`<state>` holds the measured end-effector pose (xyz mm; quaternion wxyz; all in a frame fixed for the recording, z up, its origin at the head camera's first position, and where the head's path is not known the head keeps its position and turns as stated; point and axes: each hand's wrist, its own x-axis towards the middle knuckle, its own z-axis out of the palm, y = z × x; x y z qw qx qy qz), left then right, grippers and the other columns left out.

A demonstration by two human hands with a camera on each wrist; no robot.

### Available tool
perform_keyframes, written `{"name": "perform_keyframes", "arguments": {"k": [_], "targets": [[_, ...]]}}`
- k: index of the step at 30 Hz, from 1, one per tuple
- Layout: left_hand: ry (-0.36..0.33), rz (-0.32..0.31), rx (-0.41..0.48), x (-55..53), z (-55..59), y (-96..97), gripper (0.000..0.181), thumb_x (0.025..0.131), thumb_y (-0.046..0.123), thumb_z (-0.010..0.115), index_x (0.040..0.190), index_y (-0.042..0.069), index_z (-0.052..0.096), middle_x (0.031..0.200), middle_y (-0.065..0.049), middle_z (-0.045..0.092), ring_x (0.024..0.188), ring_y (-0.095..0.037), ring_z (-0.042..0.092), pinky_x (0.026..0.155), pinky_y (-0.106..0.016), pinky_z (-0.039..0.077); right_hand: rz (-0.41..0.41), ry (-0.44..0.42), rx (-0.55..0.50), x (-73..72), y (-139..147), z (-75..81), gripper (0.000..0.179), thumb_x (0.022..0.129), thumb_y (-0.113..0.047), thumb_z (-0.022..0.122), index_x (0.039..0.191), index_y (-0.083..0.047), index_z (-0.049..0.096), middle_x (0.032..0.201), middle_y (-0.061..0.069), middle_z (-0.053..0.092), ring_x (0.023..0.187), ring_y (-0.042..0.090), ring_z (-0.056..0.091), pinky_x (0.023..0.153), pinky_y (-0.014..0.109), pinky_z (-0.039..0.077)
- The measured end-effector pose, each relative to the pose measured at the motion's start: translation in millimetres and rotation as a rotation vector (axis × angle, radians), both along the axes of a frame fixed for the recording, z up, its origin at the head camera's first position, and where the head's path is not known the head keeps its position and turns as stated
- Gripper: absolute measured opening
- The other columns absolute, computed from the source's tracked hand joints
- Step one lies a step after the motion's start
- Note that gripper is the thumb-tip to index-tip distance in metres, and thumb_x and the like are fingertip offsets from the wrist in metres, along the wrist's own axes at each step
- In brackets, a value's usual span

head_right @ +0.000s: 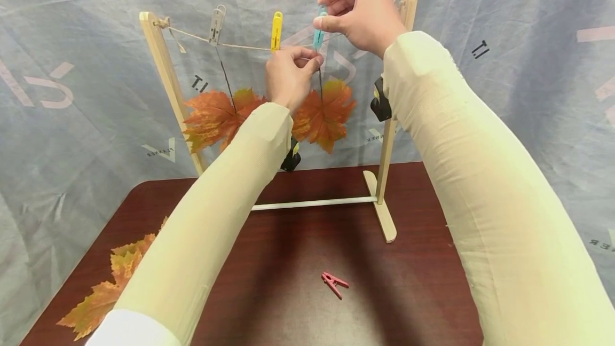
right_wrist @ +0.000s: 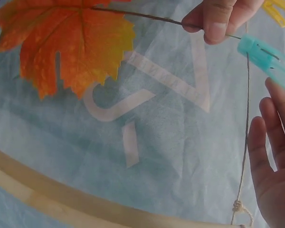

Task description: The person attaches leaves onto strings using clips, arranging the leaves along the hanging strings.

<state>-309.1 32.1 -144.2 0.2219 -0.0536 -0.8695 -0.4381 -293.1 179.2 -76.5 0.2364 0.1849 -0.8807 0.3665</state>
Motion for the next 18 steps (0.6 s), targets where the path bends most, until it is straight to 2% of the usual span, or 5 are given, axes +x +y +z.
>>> {"name": "perform_keyframes", "arguments": {"k": [5,9,12,16,18], "targets": [[-0.011,-0.066,0.012,4.5,-7.8,-9.1,0.029,0.098,0.038,0.07,0.125,0.028,0.074,0.102,0.008,0.076,0.07,-0.01,0.069,0.073,-0.027,0.052,-0.061,0.031,0.1,3.7,-3,-2.0,0.05,0.094,-0.035,0.074,0.139,-0.016,0.064,0.125,0.004,0.068,0.115,0.018,0.058,0.091,0.025,0.043],[0.033,-0.099,-0.003,12.6,-13.6,-22.6,0.032,0.098,0.038,0.07,0.127,0.025,0.073,0.109,0.006,0.076,0.081,-0.008,0.071,0.075,-0.027,0.052,-0.096,0.08,0.105,9.3,-4,-4.3,0.055,0.095,-0.036,0.074,0.145,-0.018,0.059,0.139,0.008,0.062,0.129,0.022,0.053,0.104,0.027,0.04],[0.081,-0.104,-0.039,20.3,-17.4,-35.9,0.03,0.098,0.039,0.07,0.123,0.024,0.074,0.109,0.007,0.076,0.088,-0.007,0.068,0.074,-0.028,0.051,-0.119,0.135,0.086,16.2,-3,-9.8,0.055,0.095,-0.036,0.073,0.145,-0.017,0.058,0.139,0.006,0.061,0.129,0.02,0.052,0.103,0.025,0.039],[0.137,-0.118,-0.052,31.9,-23.0,-55.6,0.025,0.098,0.037,0.07,0.117,0.022,0.075,0.105,0.006,0.075,0.075,-0.013,0.062,0.064,-0.029,0.044,-0.126,0.229,0.068,26.6,-1,-23.8,0.049,0.097,-0.033,0.07,0.141,-0.014,0.062,0.134,0.007,0.061,0.121,0.017,0.053,0.097,0.023,0.043],[0.161,-0.141,-0.028,38.1,-26.5,-65.4,0.023,0.098,0.034,0.07,0.115,0.019,0.076,0.104,0.003,0.075,0.072,-0.016,0.063,0.062,-0.028,0.046,-0.125,0.257,0.054,31.3,1,-32.4,0.044,0.097,-0.032,0.071,0.136,-0.013,0.066,0.129,0.007,0.062,0.109,0.012,0.055,0.09,0.02,0.044]]}}
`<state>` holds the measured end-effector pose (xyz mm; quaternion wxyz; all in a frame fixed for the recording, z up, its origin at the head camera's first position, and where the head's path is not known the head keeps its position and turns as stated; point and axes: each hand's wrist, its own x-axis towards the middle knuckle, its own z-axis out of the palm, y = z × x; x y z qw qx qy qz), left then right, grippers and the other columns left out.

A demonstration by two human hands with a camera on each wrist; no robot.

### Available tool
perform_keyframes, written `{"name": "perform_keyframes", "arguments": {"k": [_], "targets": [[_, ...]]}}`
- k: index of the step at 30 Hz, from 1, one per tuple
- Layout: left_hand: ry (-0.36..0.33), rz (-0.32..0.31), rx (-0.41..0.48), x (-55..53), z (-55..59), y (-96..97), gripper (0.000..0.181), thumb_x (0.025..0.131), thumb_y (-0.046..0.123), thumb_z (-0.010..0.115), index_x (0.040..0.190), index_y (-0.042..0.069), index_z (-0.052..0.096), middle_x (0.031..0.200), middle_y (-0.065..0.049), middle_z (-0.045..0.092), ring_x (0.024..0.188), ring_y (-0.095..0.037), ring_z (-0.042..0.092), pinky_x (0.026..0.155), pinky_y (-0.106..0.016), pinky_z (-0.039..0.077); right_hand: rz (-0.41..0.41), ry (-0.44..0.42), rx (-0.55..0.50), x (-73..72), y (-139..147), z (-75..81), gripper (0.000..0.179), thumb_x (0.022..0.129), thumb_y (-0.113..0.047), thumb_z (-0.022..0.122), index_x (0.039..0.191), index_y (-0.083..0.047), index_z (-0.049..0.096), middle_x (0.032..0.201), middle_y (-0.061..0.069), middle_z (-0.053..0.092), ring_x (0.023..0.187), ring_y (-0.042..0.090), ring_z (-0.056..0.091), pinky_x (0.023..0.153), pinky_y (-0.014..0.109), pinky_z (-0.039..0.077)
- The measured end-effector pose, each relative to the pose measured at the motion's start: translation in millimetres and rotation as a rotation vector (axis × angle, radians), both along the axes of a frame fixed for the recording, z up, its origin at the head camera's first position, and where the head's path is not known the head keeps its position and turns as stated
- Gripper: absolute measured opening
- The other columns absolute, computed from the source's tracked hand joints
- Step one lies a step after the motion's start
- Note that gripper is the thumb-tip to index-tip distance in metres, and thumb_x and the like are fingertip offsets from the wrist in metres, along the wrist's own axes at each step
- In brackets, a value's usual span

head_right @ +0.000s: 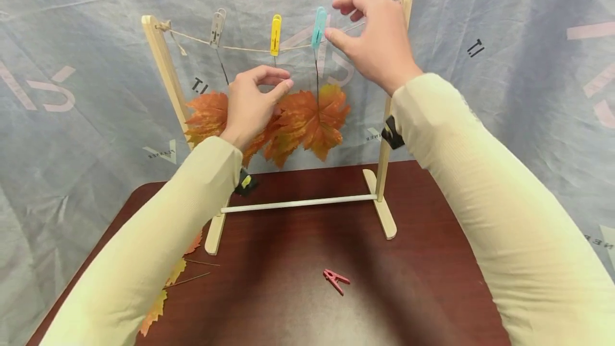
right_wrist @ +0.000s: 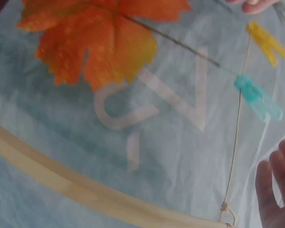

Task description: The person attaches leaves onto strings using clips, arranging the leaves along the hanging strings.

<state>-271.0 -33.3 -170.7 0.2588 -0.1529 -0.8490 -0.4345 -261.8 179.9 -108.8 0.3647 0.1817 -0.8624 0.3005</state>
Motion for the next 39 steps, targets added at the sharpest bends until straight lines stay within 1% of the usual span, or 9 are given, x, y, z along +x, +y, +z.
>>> {"name": "perform_keyframes", "arguments": {"k": [5,8,11,14,19,23,30,33,39], "targets": [[0.003,-0.065,0.067,16.5,-10.9,-24.8,0.019,0.098,0.025,0.071,0.113,0.014,0.076,0.106,-0.001,0.075,0.071,-0.023,0.071,0.064,-0.028,0.055,0.053,-0.038,-0.011,13.5,3,-27.1,0.036,0.095,-0.028,0.073,0.126,-0.01,0.071,0.122,0.006,0.066,0.098,0.009,0.055,0.081,0.019,0.043],[0.014,-0.063,0.074,24.7,-20.3,-42.3,0.019,0.098,0.023,0.071,0.113,0.013,0.076,0.104,-0.001,0.075,0.073,-0.021,0.067,0.067,-0.028,0.053,0.108,-0.063,0.01,22.6,7,-47.2,0.033,0.095,-0.023,0.073,0.124,-0.007,0.071,0.12,0.007,0.068,0.105,0.015,0.057,0.084,0.021,0.044],[0.023,-0.056,0.062,31.6,-31.4,-62.0,0.02,0.097,0.021,0.072,0.113,0.011,0.076,0.103,-0.002,0.075,0.074,-0.02,0.064,0.067,-0.029,0.049,0.146,-0.087,0.026,29.6,12,-67.0,0.03,0.095,-0.019,0.074,0.122,-0.006,0.072,0.117,0.007,0.069,0.105,0.018,0.059,0.084,0.023,0.044],[-0.002,-0.056,0.044,36.8,-44.7,-82.0,0.02,0.097,0.02,0.072,0.114,0.01,0.076,0.101,-0.003,0.074,0.077,-0.021,0.064,0.067,-0.03,0.048,0.16,-0.144,0.021,35.0,17,-85.0,0.03,0.095,-0.02,0.074,0.122,-0.009,0.073,0.115,0.004,0.069,0.105,0.017,0.059,0.084,0.025,0.045],[-0.08,-0.041,-0.008,43.3,-73.5,-110.2,0.021,0.098,0.023,0.07,0.115,0.012,0.076,0.103,-0.003,0.074,0.085,-0.021,0.065,0.072,-0.035,0.05,0.158,-0.282,-0.024,42.8,25,-113.4,0.029,0.095,-0.025,0.075,0.122,-0.014,0.073,0.117,0.001,0.069,0.099,0.016,0.061,0.082,0.026,0.047],[-0.103,-0.014,-0.068,50.2,-100.6,-131.5,0.021,0.099,0.028,0.07,0.115,0.016,0.076,0.102,-0.002,0.073,0.083,-0.017,0.064,0.071,-0.033,0.048,0.183,-0.36,-0.025,46.1,31,-137.0,0.03,0.095,-0.027,0.074,0.123,-0.016,0.072,0.119,0.001,0.069,0.094,0.018,0.064,0.075,0.027,0.049],[-0.178,0.015,-0.118,63.3,-140.5,-164.8,0.022,0.097,0.034,0.072,0.112,0.018,0.077,0.1,0.003,0.075,0.087,-0.011,0.066,0.072,-0.029,0.048,0.229,-0.399,-0.021,52.1,36,-174.6,0.025,0.095,-0.025,0.075,0.118,-0.016,0.073,0.103,-0.001,0.072,0.083,0.016,0.063,0.071,0.024,0.049],[-0.215,0.019,-0.145,69.1,-156.2,-178.4,0.021,0.097,0.033,0.072,0.111,0.017,0.077,0.099,0.005,0.075,0.087,-0.01,0.065,0.074,-0.027,0.047,0.244,-0.411,-0.022,56.6,38,-189.5,0.022,0.095,-0.022,0.075,0.116,-0.015,0.073,0.106,-0.001,0.072,0.083,0.013,0.063,0.071,0.024,0.049],[-0.279,0.013,-0.203,78.6,-183.9,-197.1,0.014,0.095,0.024,0.076,0.107,0.017,0.077,0.097,0.002,0.076,0.078,-0.013,0.065,0.066,-0.027,0.05,0.273,-0.435,-0.004,60.0,38,-222.4,0.022,0.091,-0.014,0.078,0.113,-0.013,0.074,0.097,-0.001,0.072,0.085,0.011,0.063,0.072,0.025,0.052]]}}
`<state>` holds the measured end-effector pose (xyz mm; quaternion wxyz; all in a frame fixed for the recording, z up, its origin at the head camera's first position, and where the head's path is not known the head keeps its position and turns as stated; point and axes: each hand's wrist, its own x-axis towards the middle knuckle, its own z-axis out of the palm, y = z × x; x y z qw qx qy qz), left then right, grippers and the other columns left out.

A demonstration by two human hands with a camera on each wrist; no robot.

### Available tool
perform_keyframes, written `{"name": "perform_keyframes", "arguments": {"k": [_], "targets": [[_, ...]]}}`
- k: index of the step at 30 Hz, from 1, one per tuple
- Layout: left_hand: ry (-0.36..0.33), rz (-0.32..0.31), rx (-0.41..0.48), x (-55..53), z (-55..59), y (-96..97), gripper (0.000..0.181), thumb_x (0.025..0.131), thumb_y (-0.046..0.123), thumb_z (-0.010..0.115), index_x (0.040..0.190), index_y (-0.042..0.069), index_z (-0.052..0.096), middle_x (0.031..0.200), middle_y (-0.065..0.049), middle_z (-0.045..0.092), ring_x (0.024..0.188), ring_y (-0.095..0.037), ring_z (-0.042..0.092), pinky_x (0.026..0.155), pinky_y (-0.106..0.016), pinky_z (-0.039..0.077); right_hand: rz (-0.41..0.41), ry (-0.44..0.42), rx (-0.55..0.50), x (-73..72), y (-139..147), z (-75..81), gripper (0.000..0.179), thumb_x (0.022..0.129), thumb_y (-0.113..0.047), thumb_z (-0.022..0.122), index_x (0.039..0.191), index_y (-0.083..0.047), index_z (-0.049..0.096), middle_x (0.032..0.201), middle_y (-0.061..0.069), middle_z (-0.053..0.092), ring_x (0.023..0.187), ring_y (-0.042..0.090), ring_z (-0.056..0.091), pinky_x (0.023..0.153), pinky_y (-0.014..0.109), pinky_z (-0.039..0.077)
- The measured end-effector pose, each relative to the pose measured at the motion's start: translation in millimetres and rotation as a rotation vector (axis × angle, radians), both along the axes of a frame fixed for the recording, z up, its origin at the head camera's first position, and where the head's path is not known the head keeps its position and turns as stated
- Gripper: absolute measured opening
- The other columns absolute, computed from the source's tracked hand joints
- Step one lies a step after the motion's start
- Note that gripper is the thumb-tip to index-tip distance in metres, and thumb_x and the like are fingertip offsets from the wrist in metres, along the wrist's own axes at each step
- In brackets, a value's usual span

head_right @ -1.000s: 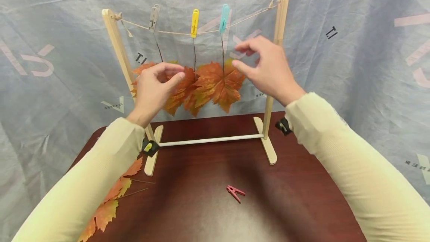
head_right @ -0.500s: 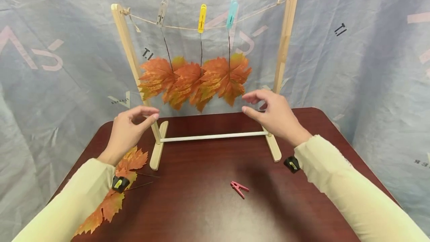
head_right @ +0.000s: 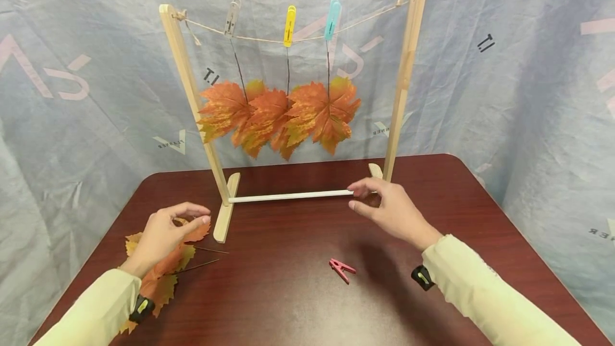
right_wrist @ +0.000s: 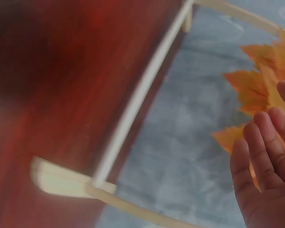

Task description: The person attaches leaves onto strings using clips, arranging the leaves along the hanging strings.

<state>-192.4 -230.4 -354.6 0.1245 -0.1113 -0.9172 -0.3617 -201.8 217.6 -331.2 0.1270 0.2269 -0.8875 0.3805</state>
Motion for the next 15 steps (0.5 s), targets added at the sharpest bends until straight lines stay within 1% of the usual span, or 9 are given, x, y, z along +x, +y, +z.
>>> {"name": "perform_keyframes", "arguments": {"k": [2,4,5,8,10,12,15], "targets": [[-0.036,-0.001,-0.02,2.1,-8.2,-3.8,0.013,0.094,0.022,0.076,0.105,0.018,0.077,0.099,0.001,0.076,0.076,-0.013,0.064,0.064,-0.029,0.051,0.013,-0.017,0.014,1.8,0,-10.7,0.023,0.09,-0.014,0.078,0.113,-0.014,0.074,0.098,-0.001,0.071,0.087,0.012,0.064,0.072,0.026,0.051],[-0.071,-0.001,-0.03,3.8,-15.4,-6.6,0.013,0.093,0.02,0.077,0.105,0.016,0.078,0.1,-0.001,0.075,0.075,-0.015,0.063,0.064,-0.03,0.051,0.027,-0.035,0.029,3.8,0,-21.0,0.023,0.09,-0.015,0.078,0.113,-0.015,0.073,0.102,-0.002,0.072,0.09,0.014,0.065,0.074,0.028,0.051],[-0.088,0.0,-0.037,4.6,-18.9,-7.7,0.014,0.093,0.02,0.077,0.105,0.015,0.078,0.101,-0.002,0.075,0.076,-0.016,0.063,0.064,-0.031,0.05,0.035,-0.043,0.036,5.0,0,-25.9,0.024,0.091,-0.016,0.078,0.113,-0.015,0.073,0.103,-0.003,0.072,0.091,0.015,0.065,0.075,0.029,0.051],[-0.132,0.001,-0.066,7.0,-29.3,-10.9,0.014,0.092,0.02,0.078,0.105,0.013,0.078,0.104,-0.003,0.075,0.084,-0.022,0.067,0.072,-0.037,0.053,0.055,-0.076,0.044,8.8,0,-39.2,0.024,0.09,-0.019,0.079,0.113,-0.017,0.073,0.104,-0.007,0.071,0.094,0.017,0.066,0.078,0.032,0.052],[-0.158,0.003,-0.084,8.5,-35.9,-12.9,0.014,0.091,0.02,0.078,0.104,0.013,0.078,0.105,-0.003,0.075,0.089,-0.024,0.068,0.075,-0.04,0.053,0.072,-0.099,0.044,11.1,0,-47.3,0.024,0.09,-0.02,0.079,0.112,-0.016,0.073,0.103,-0.007,0.071,0.094,0.019,0.067,0.078,0.034,0.053],[-0.177,0.009,-0.107,10.0,-42.4,-14.8,0.013,0.09,0.02,0.079,0.103,0.014,0.078,0.103,-0.002,0.075,0.091,-0.022,0.068,0.076,-0.04,0.052,0.089,-0.124,0.054,13.5,0,-54.8,0.024,0.09,-0.021,0.08,0.112,-0.016,0.072,0.103,-0.005,0.071,0.093,0.021,0.067,0.078,0.035,0.053],[-0.221,0.008,-0.122,11.4,-51.5,-17.3,0.014,0.089,0.02,0.08,0.101,0.015,0.078,0.096,0.001,0.075,0.083,-0.017,0.067,0.07,-0.037,0.051,0.128,-0.155,0.083,16.0,0,-65.6,0.025,0.089,-0.023,0.08,0.11,-0.012,0.072,0.102,-0.001,0.071,0.091,0.019,0.066,0.076,0.035,0.053]]}}
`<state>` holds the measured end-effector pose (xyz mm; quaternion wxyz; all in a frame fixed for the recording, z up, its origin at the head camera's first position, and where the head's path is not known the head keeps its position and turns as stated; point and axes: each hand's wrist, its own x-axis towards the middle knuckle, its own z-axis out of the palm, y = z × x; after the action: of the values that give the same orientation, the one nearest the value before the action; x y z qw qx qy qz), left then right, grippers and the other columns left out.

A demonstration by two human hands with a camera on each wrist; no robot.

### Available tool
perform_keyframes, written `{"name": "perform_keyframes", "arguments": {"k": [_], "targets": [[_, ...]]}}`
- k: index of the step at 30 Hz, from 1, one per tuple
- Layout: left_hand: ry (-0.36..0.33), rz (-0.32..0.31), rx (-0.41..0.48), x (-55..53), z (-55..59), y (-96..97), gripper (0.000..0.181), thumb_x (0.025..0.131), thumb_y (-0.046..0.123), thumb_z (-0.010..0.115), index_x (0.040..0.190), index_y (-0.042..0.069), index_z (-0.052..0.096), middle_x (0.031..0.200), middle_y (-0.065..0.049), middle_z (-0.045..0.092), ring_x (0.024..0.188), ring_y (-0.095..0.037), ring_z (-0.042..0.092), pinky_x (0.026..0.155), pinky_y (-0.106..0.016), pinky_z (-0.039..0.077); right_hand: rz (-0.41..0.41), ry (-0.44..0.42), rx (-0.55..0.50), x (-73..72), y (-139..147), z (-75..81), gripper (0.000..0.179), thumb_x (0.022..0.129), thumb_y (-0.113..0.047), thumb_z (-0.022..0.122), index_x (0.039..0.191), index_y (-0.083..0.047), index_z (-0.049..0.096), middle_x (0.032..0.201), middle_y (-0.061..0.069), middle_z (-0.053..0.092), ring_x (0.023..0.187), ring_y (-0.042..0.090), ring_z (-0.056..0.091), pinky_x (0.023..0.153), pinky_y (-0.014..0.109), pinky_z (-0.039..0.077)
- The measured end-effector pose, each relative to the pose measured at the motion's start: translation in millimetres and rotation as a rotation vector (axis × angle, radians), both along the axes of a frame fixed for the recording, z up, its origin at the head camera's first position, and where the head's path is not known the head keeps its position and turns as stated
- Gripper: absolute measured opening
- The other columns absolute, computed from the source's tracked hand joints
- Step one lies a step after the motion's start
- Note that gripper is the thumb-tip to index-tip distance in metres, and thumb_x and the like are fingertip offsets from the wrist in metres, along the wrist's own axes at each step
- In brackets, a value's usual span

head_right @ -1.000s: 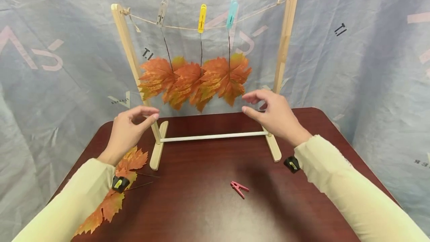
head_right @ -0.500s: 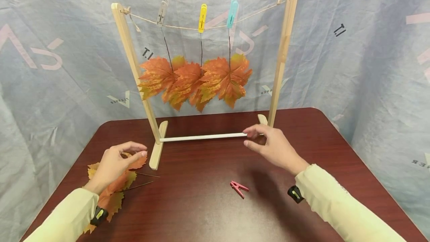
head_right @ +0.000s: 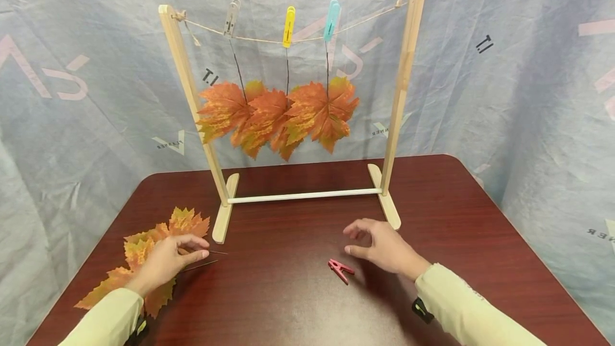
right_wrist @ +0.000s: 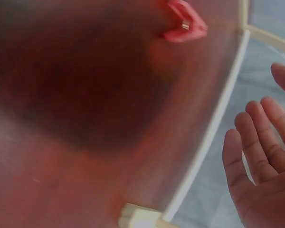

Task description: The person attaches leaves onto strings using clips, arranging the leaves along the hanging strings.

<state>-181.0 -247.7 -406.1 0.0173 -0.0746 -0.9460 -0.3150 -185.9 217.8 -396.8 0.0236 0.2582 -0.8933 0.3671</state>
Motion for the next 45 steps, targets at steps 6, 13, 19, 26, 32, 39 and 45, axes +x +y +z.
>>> {"name": "perform_keyframes", "arguments": {"k": [6,13,19,26,32,39,45], "targets": [[-0.046,-0.038,-0.035,0.7,-13.8,-3.2,0.013,0.087,0.019,0.082,0.098,0.018,0.076,0.085,0.01,0.07,0.081,-0.013,0.066,0.073,-0.037,0.051,0.097,-0.076,0.03,1.0,-2,-17.1,0.029,0.089,-0.023,0.081,0.108,-0.006,0.07,0.094,0.0,0.07,0.082,0.011,0.064,0.071,0.032,0.053],[-0.03,-0.054,-0.101,2.5,-20.0,-1.5,0.014,0.083,0.017,0.085,0.094,0.019,0.075,0.078,0.013,0.067,0.074,-0.008,0.063,0.074,-0.037,0.05,0.12,-0.105,0.069,3.7,-9,-25.7,0.022,0.085,-0.021,0.084,0.097,-0.01,0.069,0.085,-0.006,0.066,0.08,0.011,0.063,0.072,0.03,0.053],[0.008,-0.067,-0.186,2.3,-24.1,0.8,0.017,0.08,0.018,0.087,0.093,0.021,0.076,0.077,0.013,0.064,0.073,-0.009,0.062,0.07,-0.038,0.05,0.125,-0.083,0.133,6.8,-15,-30.7,0.028,0.08,-0.028,0.088,0.09,-0.015,0.066,0.076,-0.012,0.061,0.071,0.004,0.057,0.065,0.026,0.049],[0.075,-0.061,-0.276,1.3,-29.9,0.8,0.015,0.08,0.017,0.087,0.087,0.022,0.074,0.077,0.011,0.061,0.073,-0.012,0.06,0.066,-0.037,0.049,0.049,-0.048,0.267,12.1,-21,-32.1,0.036,0.073,-0.036,0.092,0.087,-0.021,0.062,0.073,-0.014,0.053,0.066,0.0,0.046,0.058,0.026,0.039],[0.111,-0.063,-0.304,1.5,-32.2,2.6,0.018,0.081,0.016,0.086,0.079,0.025,0.07,0.075,0.012,0.057,0.067,-0.009,0.054,0.063,-0.035,0.046,0.029,-0.025,0.321,14.0,-21,-31.8,0.032,0.075,-0.029,0.09,0.086,-0.022,0.061,0.076,-0.013,0.05,0.068,0.002,0.044,0.059,0.027,0.039],[0.147,-0.083,-0.381,0.3,-34.6,4.6,0.024,0.084,0.009,0.083,0.075,0.021,0.064,0.075,0.009,0.054,0.069,-0.011,0.053,0.064,-0.037,0.047,0.068,-0.006,0.282,10.1,-18,-29.1,0.023,0.082,-0.018,0.084,0.091,-0.02,0.063,0.082,-0.012,0.056,0.071,0.004,0.049,0.062,0.027,0.041],[0.188,-0.12,-0.437,-0.8,-36.1,4.4,0.027,0.085,0.006,0.082,0.075,0.02,0.06,0.075,0.008,0.051,0.071,-0.012,0.054,0.063,-0.036,0.047,0.073,-0.018,0.248,5.7,-18,-24.9,0.022,0.084,-0.014,0.082,0.092,-0.019,0.062,0.084,-0.009,0.061,0.073,0.006,0.055,0.064,0.027,0.044]]}}
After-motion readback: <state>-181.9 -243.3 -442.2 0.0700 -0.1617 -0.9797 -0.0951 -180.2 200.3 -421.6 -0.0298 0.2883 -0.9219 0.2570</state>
